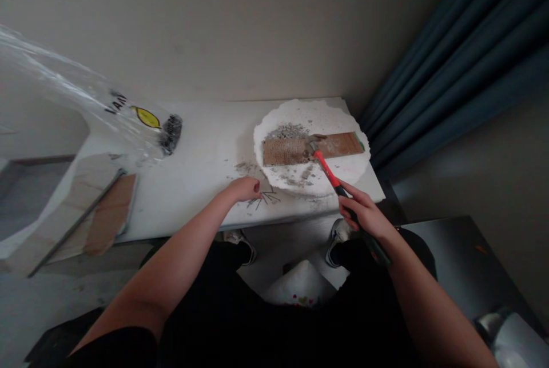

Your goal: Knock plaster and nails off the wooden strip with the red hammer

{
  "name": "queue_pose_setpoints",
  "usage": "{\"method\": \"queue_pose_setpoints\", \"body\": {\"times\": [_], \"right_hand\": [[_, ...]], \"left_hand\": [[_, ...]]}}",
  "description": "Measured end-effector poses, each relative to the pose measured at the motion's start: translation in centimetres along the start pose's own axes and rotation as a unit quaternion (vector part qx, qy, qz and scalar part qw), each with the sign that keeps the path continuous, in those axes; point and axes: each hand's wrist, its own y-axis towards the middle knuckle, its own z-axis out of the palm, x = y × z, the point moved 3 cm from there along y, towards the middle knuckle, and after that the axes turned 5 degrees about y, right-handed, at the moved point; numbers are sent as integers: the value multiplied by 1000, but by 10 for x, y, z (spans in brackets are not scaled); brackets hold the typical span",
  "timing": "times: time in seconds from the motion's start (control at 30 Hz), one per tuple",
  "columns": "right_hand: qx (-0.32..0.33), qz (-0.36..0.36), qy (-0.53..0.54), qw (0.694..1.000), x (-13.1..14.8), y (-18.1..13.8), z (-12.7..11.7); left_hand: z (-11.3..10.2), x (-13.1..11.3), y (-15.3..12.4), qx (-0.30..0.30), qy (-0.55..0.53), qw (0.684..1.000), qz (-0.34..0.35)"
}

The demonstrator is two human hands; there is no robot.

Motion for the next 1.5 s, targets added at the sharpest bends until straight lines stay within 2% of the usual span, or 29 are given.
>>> {"method": "queue_pose_setpoints", "body": {"times": [0.1,0.3,0.5,0.63,0.9,1.0,1.13,1.23,1.33,1.43,1.5], "right_hand": [[1,19,-1,1000,-3,3,4],[-21,-17,48,998,6,4,-4],[-45,-1,71,996,4,9,-11],[-57,11,72,996,1,12,-13],[-46,35,96,994,4,13,-9],[-47,42,98,993,3,13,-8],[-42,35,99,994,5,13,-6],[-38,28,88,995,6,12,-5],[-38,26,82,996,7,12,-6],[-37,28,76,996,5,13,-7],[-39,29,74,996,4,13,-8]], "left_hand": [[2,-9,-3,9,16,1000,-5],[1,-20,-7,4,6,1000,19],[-1,-20,-6,-14,10,1000,-1],[-3,-16,-4,5,19,1000,-17],[-11,-26,-6,28,47,998,-21],[-22,-12,-6,-4,30,999,-45],[-42,19,-5,-94,-30,990,-99],[-58,28,-3,-184,-133,967,-113],[-70,15,2,-265,-298,915,-66],[-78,-14,10,-287,-433,854,34],[-81,-35,18,-277,-472,832,90]]}}
